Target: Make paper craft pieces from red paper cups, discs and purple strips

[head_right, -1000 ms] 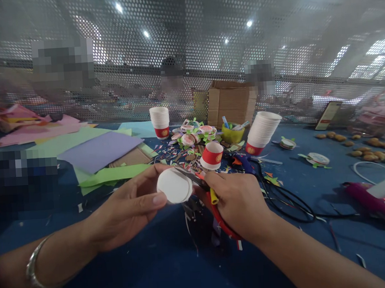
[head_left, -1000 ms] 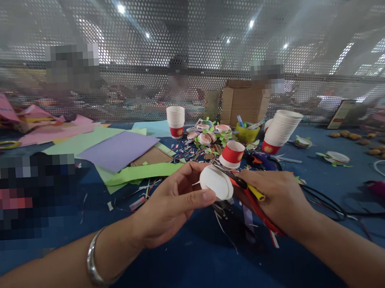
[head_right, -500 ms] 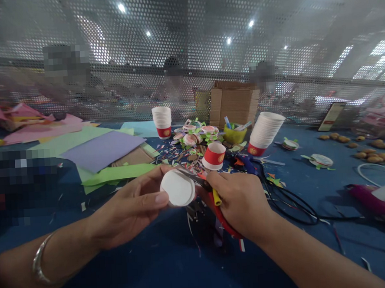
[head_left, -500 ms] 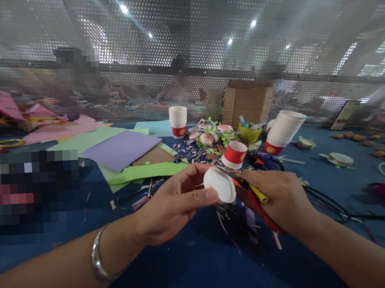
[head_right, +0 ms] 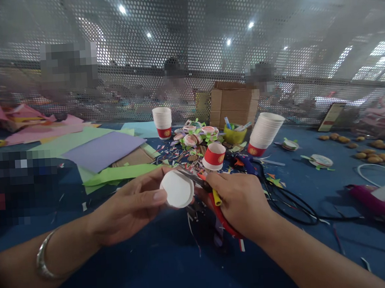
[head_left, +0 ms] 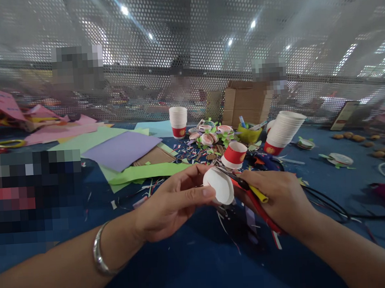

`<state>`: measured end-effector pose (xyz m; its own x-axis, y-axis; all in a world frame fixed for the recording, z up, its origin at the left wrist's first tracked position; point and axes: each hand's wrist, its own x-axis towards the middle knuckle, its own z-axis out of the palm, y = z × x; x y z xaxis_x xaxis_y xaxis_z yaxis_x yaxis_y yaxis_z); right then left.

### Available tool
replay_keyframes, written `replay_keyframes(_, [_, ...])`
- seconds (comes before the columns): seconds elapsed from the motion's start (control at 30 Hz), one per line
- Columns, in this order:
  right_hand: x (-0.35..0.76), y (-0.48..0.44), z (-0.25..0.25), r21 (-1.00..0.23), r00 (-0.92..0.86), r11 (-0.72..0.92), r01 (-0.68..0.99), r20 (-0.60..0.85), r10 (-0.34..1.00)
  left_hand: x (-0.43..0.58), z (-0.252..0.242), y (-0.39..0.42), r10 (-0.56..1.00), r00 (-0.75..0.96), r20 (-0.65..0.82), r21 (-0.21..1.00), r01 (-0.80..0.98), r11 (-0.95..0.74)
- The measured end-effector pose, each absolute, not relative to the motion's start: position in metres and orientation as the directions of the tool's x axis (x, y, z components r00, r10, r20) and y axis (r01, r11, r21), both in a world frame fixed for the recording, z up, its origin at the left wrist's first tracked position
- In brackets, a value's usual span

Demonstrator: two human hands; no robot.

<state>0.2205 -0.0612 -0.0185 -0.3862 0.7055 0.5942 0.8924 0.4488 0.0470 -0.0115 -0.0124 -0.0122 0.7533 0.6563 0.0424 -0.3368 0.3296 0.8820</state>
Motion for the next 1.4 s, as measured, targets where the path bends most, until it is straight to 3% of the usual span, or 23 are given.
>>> replay_keyframes(0.53, [0.2231, -0.0624, -0.0201, 0.034, -0.388, 0.462, 0.886, 0.598, 0.701, -0.0126, -0.0135, -0.0091, 0.603, 0.795, 0.068, 0.870, -0.343, 0.353])
replay_keyframes(0.93, [0.2256, -0.0611, -0.0221, 0.037, -0.380, 0.444, 0.895, 0.584, 0.717, -0.0126, -0.0123, -0.0078, 0.646, 0.763, 0.022, 0.860, -0.344, 0.376])
replay_keyframes(1.2, [0.2232, -0.0583, -0.0231, -0.095, -0.311, 0.436, 0.895, 0.568, 0.762, -0.0095, -0.0080, -0.0094, 0.660, 0.750, -0.029, 0.777, -0.398, 0.487])
replay_keyframes(1.4, [0.2190, -0.0564, -0.0198, -0.188, -0.241, 0.447, 0.875, 0.632, 0.737, -0.0075, -0.0065, -0.0049, 0.792, 0.595, -0.135, 0.743, -0.468, 0.478])
